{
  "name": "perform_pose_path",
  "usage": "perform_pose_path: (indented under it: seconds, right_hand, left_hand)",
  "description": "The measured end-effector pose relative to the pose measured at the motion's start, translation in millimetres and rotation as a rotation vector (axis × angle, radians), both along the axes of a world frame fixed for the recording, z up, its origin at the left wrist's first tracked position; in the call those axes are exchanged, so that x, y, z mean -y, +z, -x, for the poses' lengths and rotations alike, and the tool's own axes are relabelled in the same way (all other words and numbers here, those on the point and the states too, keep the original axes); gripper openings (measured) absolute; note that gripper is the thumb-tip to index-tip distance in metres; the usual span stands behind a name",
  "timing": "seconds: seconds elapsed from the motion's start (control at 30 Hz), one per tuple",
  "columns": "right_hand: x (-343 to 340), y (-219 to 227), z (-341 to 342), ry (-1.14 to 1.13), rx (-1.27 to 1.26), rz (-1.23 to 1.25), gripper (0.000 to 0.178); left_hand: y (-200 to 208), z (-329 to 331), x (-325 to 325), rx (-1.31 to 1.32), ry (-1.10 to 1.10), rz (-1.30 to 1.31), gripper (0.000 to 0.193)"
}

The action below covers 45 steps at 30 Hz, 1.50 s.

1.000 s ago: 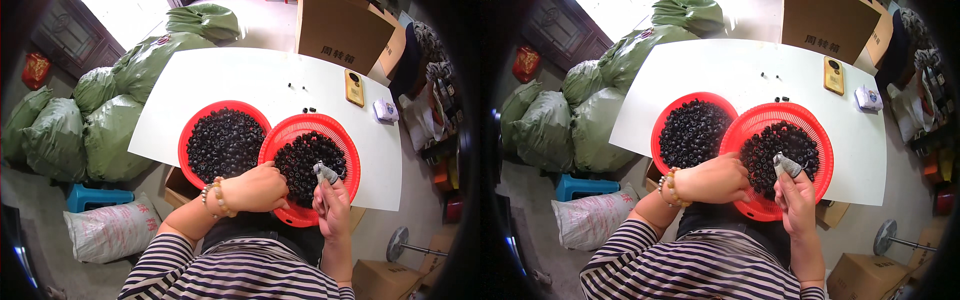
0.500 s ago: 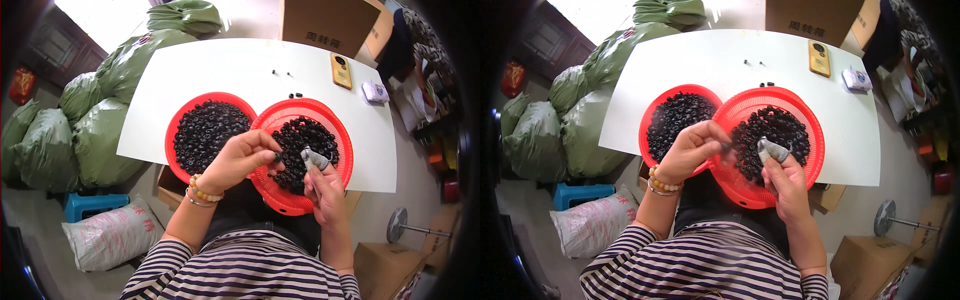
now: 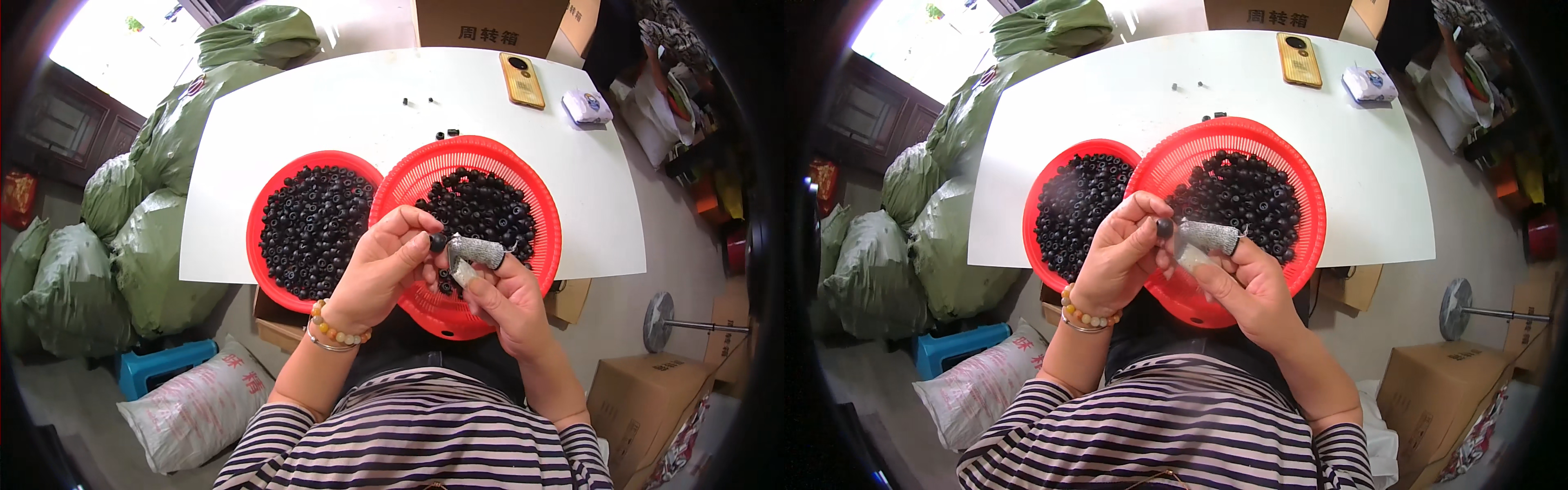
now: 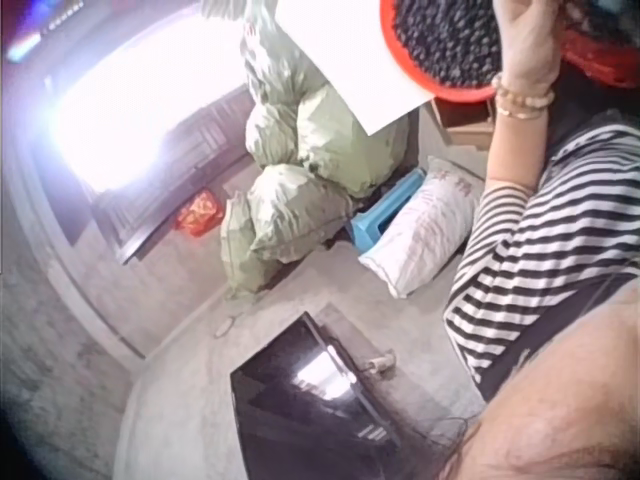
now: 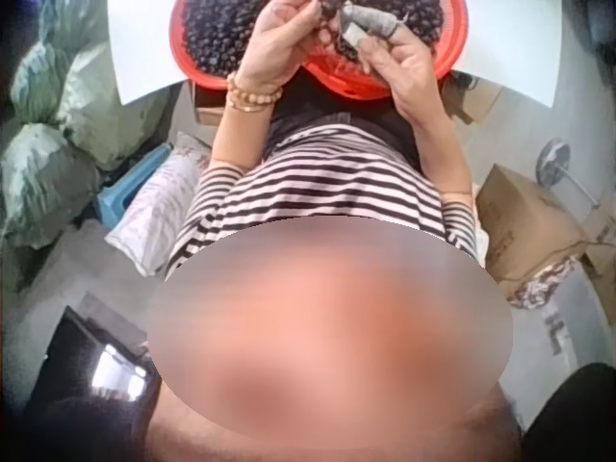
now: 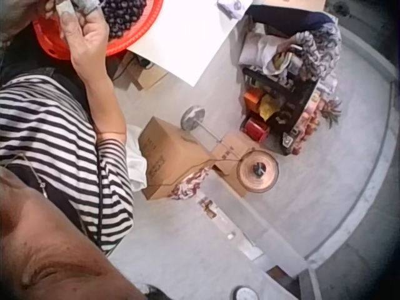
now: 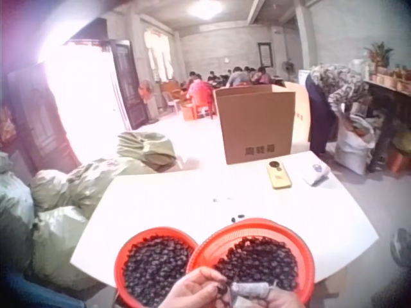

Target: Sorting small black plastic or rubber industrial components from one container into another while wearing thumb guards.

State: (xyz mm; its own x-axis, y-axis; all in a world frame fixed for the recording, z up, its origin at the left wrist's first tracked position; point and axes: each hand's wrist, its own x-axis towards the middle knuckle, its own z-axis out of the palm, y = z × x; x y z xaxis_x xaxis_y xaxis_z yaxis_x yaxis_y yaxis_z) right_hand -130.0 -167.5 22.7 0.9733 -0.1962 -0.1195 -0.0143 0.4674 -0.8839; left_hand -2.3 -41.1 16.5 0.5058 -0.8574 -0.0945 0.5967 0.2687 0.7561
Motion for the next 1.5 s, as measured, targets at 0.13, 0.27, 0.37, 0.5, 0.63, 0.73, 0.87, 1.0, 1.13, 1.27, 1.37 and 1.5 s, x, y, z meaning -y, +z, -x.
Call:
perform_pose_path:
  seconds: [0.13,0.27,0.37,0.5,0.63,0.73,0.87,1.0,1.13,1.27,1.37,1.5]
  right_hand:
    - [0.4,-0.8,1.1,-0.012,0.001,0.027,0.033]
    - [0.4,0.4,-0.7,0.008,0.029,0.017,0.034]
    - [-1.8,2.0,-3.5,-0.002,0.081,0.013,0.035]
    - [0.4,-1.6,-1.0,0.023,0.055,0.016,0.034]
    - [-0.2,1.9,-2.0,0.025,0.047,0.011,0.034]
    - [0.1,0.2,-2.1,0.028,0.045,0.012,0.034]
    - [-0.3,-0.5,-1.6,0.015,0.042,0.022,0.034]
    - [-3.3,-1.0,-2.8,-0.012,0.078,0.005,0.034]
    - [-4.2,-3.4,-2.9,-0.016,0.101,0.008,0.033]
    - [-8.1,-3.7,-2.3,-0.073,0.073,0.085,0.03]
    - [-11.8,-4.8,-2.6,-0.11,0.077,0.132,0.028]
    - [-15.2,-5.9,-4.2,-0.153,0.064,0.191,0.028]
  left_hand:
    - [-4.1,1.5,0.2,0.028,-0.003,0.02,0.014]
    - [-6.2,3.0,0.8,0.071,0.014,0.024,0.012]
    - [-7.2,3.6,0.8,0.087,0.023,0.031,0.012]
    - [-8.2,3.1,0.3,0.081,0.012,0.045,0.012]
    - [-9.0,2.4,-0.3,0.054,-0.006,0.04,0.012]
    - [-10.0,2.1,-0.4,0.021,-0.019,0.048,0.013]
    - [-7.5,3.8,1.0,-0.048,-0.036,0.077,0.014]
    - [-7.4,5.1,2.0,-0.06,-0.033,0.064,0.014]
    - [-11.8,5.0,1.5,-0.092,-0.03,0.073,0.013]
    - [-10.8,8.3,2.0,-0.122,0.009,0.05,0.013]
    - [-11.5,10.0,2.3,-0.126,0.044,0.036,0.012]
    - [-11.6,10.4,2.2,-0.126,0.062,0.035,0.011]
